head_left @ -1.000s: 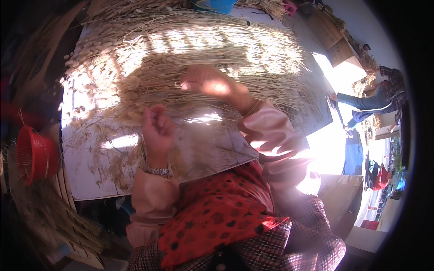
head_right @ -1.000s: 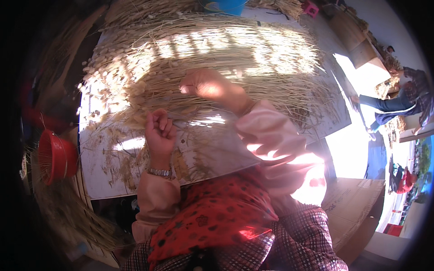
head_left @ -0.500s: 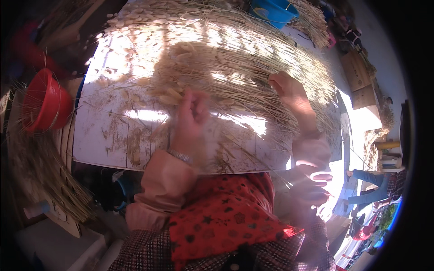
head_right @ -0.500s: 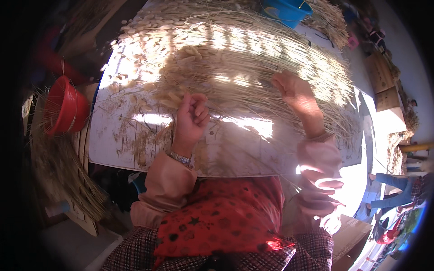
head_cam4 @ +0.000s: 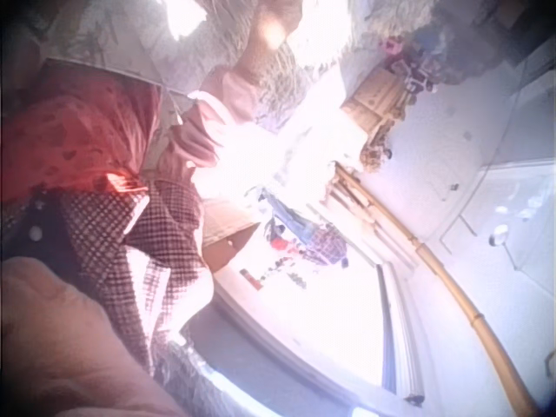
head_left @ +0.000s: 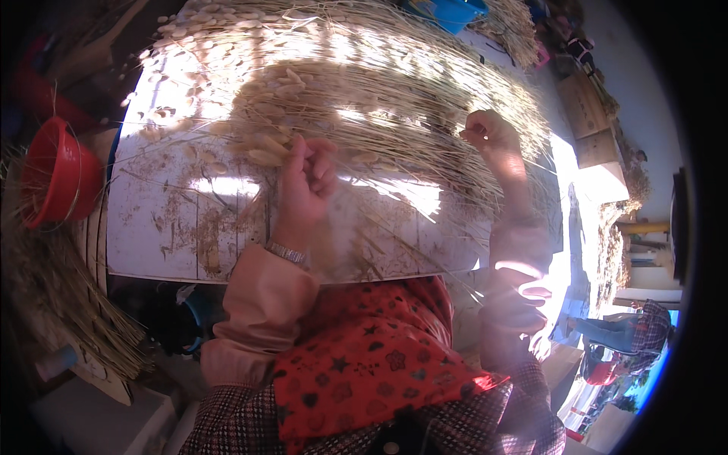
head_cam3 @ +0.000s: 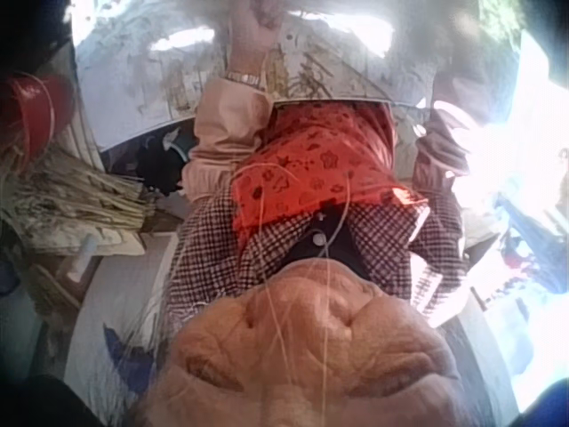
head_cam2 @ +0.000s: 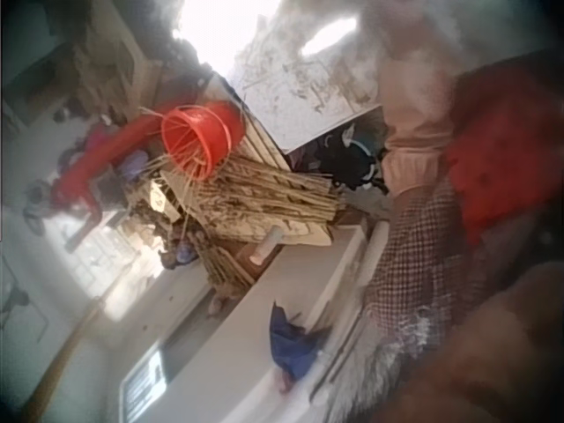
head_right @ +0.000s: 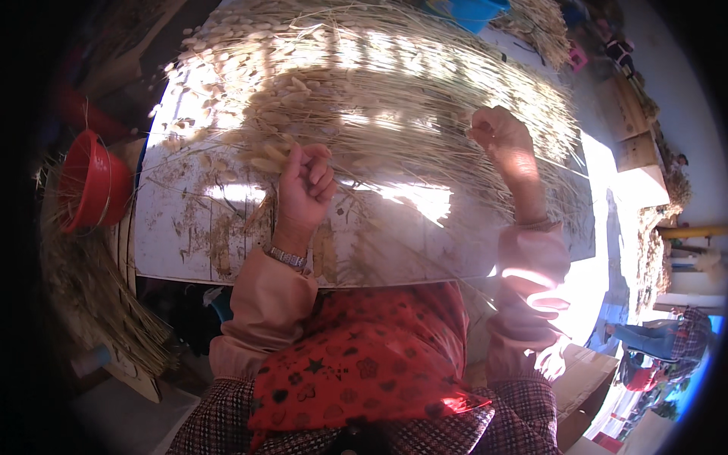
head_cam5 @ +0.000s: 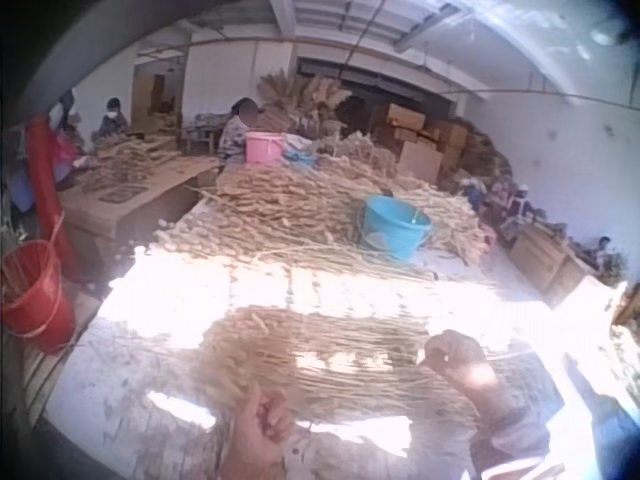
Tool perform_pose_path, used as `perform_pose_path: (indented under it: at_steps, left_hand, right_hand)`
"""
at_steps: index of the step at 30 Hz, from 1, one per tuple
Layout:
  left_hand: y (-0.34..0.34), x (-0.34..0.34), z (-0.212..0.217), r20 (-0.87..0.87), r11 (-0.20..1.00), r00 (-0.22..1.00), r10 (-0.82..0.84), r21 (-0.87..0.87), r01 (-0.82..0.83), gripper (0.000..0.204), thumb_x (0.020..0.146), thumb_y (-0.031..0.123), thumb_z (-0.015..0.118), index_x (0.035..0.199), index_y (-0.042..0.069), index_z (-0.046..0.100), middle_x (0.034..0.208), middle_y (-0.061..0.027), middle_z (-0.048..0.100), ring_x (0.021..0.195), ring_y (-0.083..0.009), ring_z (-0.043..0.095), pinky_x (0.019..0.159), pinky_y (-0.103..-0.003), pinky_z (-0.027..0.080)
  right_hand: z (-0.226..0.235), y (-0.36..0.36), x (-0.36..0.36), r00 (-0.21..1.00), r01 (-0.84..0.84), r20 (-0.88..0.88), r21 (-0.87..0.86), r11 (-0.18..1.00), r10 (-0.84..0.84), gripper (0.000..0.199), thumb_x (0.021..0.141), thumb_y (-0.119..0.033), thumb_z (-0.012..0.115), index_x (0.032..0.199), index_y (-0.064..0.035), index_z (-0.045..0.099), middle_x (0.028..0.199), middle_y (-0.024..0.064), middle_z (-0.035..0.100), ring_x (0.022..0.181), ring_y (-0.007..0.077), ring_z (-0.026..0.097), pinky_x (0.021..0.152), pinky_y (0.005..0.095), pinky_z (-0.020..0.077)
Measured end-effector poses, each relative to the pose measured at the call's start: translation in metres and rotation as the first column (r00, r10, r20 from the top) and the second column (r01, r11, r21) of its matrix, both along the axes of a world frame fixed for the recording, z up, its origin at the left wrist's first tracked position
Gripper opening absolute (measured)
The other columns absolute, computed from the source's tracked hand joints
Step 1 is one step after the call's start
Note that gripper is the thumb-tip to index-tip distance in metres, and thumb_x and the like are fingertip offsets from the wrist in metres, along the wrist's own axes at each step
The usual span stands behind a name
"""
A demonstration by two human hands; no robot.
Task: The person repeatedly picks up bundles of dried plant stems, rubs them against a flat surface to remove loose material, and places the processed stems into a nearby cardboard box. The person also occasionally adjusts the pile of stems on the table.
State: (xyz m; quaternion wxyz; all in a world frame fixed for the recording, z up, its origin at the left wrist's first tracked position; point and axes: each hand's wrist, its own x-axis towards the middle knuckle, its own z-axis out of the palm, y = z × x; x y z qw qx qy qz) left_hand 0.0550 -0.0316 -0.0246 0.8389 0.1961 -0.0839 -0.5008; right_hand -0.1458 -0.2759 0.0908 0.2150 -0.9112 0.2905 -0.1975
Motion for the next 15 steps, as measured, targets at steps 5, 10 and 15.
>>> perform_pose_path:
  at_steps: [5,10,15]
  left_hand:
    - [-0.001,0.001,-0.005,-0.011,0.999,1.0,-0.01,-0.039,0.009,0.042,0.101,0.041,0.043,0.098,0.003,0.06,0.06,0.004,0.038,0.048,-0.0055,0.027,0.041,-0.021,0.023]
    - [0.0,0.0,-0.004,0.022,1.0,1.0,-0.01,-0.017,0.01,0.031,0.096,0.03,0.057,0.114,0.005,0.059,0.074,0.0047,0.045,0.053,-0.0047,0.031,0.046,-0.02,0.026]
    - [-0.001,-0.005,0.001,0.193,1.0,0.981,0.017,-0.015,-0.015,0.033,0.093,0.026,0.062,0.12,0.006,0.057,0.08,0.0051,0.047,0.057,-0.0043,0.033,0.048,-0.019,0.028]
  right_hand:
    - [0.008,0.009,-0.009,0.987,-0.005,0.161,0.077,0.997,-0.008,0.009,0.085,-0.007,0.069,0.092,-0.0029,0.066,0.083,0.0042,0.063,0.074,0.0137,0.059,0.069,0.0263,0.0473]
    - [-0.022,0.06,0.002,0.981,-0.195,0.04,0.146,0.97,0.192,0.012,0.088,-0.006,0.065,0.099,-0.0017,0.067,0.087,0.0104,0.067,0.078,0.02,0.062,0.07,0.0301,0.0493]
    - [-0.04,0.093,0.011,0.909,-0.41,0.096,0.379,0.83,0.406,0.014,0.089,-0.008,0.062,0.101,-0.0016,0.067,0.091,0.0134,0.067,0.083,0.0221,0.064,0.075,0.0333,0.0508]
